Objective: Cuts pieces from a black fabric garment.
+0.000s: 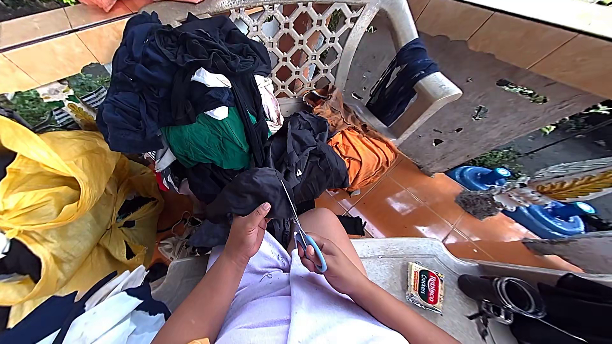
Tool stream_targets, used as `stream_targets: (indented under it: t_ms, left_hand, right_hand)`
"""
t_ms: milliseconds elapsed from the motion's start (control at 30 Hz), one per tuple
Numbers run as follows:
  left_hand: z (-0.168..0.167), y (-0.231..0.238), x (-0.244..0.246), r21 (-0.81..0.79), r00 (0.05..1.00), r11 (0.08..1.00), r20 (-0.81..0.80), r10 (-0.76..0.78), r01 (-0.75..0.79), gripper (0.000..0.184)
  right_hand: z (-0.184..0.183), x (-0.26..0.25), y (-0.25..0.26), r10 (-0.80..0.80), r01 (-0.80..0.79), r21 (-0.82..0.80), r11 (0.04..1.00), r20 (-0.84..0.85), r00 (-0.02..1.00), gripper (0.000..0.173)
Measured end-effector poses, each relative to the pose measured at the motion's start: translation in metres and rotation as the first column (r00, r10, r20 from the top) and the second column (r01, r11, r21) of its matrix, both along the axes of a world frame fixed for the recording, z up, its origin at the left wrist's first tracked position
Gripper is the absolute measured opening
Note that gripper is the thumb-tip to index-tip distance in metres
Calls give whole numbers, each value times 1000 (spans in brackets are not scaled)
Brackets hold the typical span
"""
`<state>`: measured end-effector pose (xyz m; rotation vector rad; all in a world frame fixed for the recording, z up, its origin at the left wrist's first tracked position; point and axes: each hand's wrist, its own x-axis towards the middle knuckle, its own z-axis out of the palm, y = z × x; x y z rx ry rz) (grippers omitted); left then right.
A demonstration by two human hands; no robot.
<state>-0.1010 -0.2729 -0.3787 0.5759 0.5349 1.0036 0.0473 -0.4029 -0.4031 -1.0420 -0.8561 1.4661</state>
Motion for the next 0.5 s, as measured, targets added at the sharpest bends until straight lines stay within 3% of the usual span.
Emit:
stream_targets:
  t_ms: [67, 233, 400, 500]
  left_hand:
    - [0, 1, 0, -7, 1000, 1000, 10, 4, -4, 22]
    - [-1, 1, 0, -4, 1000, 1000, 18, 8, -8, 22]
    - [-2, -3, -4, -2, 998, 998, -13, -61, 61, 24]
    - [-2, -5, -4, -13, 997, 997, -14, -81, 81, 24]
  right_hand:
    - [0, -1, 0, -19, 18, -6, 1000, -9, 1000, 16]
    - [1, -2, -1, -23, 22, -20, 1000, -51, 998, 15]
    - [4, -1, -2, -3, -5, -86, 996, -89, 996, 33]
    - [3, -2, -2, -22, 14, -79, 997, -106, 994, 31]
